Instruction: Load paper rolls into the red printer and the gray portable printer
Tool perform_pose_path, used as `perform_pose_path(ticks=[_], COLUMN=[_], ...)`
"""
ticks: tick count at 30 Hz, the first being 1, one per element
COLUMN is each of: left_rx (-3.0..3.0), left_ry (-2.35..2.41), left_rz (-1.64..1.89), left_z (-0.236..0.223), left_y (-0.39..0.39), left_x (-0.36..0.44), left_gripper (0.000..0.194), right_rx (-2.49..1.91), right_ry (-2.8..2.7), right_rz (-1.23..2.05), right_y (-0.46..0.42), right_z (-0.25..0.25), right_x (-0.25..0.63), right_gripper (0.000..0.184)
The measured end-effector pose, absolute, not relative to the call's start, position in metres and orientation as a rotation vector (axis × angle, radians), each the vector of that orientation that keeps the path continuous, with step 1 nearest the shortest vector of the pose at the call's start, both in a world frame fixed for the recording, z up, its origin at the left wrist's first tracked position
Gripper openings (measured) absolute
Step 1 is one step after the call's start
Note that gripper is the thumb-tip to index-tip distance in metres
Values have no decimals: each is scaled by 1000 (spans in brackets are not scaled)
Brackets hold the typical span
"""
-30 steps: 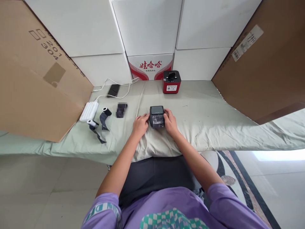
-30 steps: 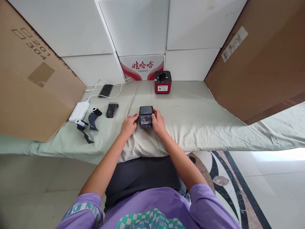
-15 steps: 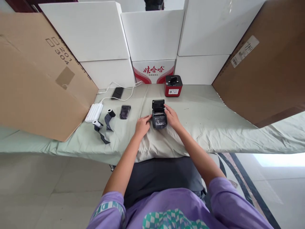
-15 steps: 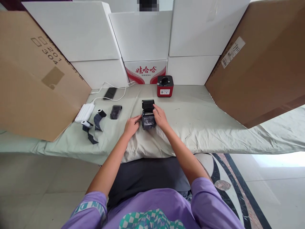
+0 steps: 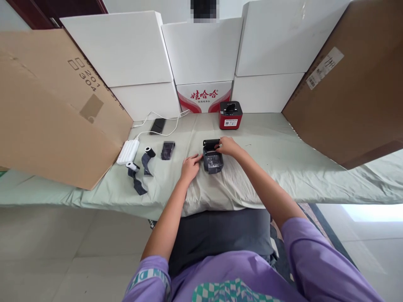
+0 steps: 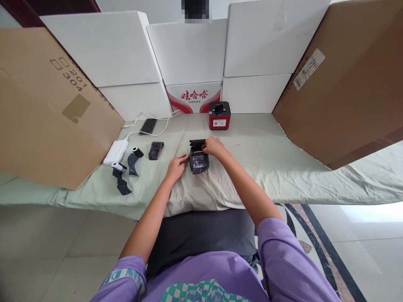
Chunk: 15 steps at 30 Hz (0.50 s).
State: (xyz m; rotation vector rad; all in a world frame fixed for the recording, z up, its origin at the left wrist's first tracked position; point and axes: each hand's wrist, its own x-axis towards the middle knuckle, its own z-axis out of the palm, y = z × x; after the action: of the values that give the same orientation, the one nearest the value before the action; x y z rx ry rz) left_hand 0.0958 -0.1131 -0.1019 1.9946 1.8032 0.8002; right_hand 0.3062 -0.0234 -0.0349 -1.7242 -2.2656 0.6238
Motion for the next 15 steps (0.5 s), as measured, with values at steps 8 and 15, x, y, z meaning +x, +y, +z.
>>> perform_pose_path(ticks=[8, 15], left_rx=[2004, 2001], left_ry=[1801, 1790], left_rz=[807, 828], left_z=[-103, -102], left_y=[-113, -114], left_x=[95, 95], left_gripper=[58, 58], right_rx=[-1803, -1835], right_ry=[-2468, -2231], right_rz=[636, 924], right_y=[-9, -13], right_z=[-32, -22], right_x=[301, 301], right_gripper=[30, 25])
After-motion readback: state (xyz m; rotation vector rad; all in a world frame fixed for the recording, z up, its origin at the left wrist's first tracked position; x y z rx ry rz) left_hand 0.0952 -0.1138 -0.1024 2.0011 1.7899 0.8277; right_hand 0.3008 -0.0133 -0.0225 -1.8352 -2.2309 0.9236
